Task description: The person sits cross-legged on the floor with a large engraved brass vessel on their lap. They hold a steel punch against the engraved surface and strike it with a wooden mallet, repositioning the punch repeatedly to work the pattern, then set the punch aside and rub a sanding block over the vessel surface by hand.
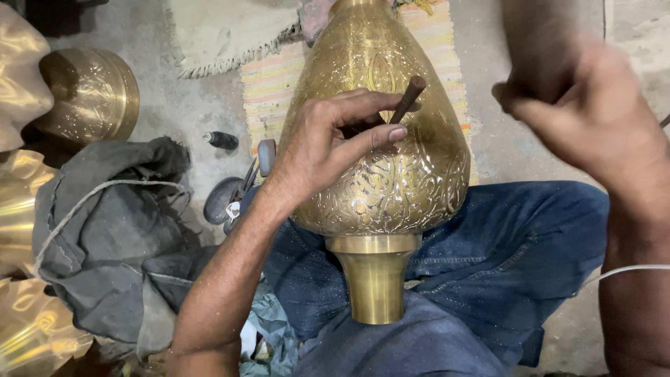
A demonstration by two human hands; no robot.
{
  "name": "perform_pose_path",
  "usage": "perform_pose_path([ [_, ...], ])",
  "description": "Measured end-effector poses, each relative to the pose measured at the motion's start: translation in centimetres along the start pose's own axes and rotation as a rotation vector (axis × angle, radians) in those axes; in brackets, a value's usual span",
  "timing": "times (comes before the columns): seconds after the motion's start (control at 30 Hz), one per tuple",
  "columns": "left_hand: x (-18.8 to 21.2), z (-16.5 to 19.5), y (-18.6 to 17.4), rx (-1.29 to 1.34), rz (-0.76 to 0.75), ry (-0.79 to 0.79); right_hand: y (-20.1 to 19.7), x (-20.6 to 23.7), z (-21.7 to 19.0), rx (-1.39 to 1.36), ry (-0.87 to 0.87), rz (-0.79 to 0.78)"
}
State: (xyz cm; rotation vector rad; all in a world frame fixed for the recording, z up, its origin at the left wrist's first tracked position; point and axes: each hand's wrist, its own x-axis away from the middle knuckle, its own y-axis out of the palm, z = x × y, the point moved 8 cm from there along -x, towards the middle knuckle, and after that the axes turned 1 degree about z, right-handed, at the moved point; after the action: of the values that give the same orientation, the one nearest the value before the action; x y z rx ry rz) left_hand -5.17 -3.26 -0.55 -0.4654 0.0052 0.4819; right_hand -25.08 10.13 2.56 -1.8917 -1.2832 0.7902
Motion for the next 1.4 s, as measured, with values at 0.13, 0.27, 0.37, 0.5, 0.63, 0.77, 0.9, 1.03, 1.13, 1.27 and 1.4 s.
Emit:
perform_pose_path([
  [0.13, 0.5, -0.5, -1.0, 0.05, 0.074, -0.079, 1.3, 0.8, 1.0, 0.347, 0.007, -0.045],
  [0.27, 1.6, -0.1, -4.8, 0.243, 0.395, -0.037, 4.0, 0.9, 2.9, 0.248, 0.163, -0.09],
  [0.37, 1.6, -0.3, -4.9, 0.256, 0.401, -0.097, 6.1, 1.5, 3.7, 0.249, 0.186, -0.187],
  [0.5, 0.9, -0.4, -1.8, 0.106, 0.215, -0.164, 7.0, 1.9, 3.8, 0.284, 0.124, -0.174],
  [0.63, 0.3, 0.0, -0.6, -0.168, 0.136, -0.117, 6.2, 1.5, 3.8, 0.245, 0.106, -0.083],
  [0.77, -0.1, 0.3, -0.7, -0.128, 0.086, -0.099, 4.5, 0.6, 3.2, 0.256, 0.053, 0.025],
  [0.9, -0.6, 0.7, -0.6, -0.19, 0.054, -0.075, 3.5, 0.0, 3.3, 0.272, 0.109, 0.032],
  [1.03, -0.8, 0.0, -0.3, -0.158, 0.006, -0.139, 2.5, -0.1, 2.9, 0.27, 0.083, 0.074],
  [1.13, -0.9, 0.2, -0.4, -0.152, 0.014, -0.065, 1.7, 0.0, 3.0, 0.275, 0.079, 0.099],
  [1.27, -0.9, 0.2, -0.4, -0.18, 0.019, -0.036, 0.3, -0.3, 3.0, -0.087, -0.01, 0.233],
  [1.4, -0.9, 0.7, -0.5, -0.161, 0.025, -0.006, 2.0, -0.4, 4.9, -0.518, 0.274, 0.085],
])
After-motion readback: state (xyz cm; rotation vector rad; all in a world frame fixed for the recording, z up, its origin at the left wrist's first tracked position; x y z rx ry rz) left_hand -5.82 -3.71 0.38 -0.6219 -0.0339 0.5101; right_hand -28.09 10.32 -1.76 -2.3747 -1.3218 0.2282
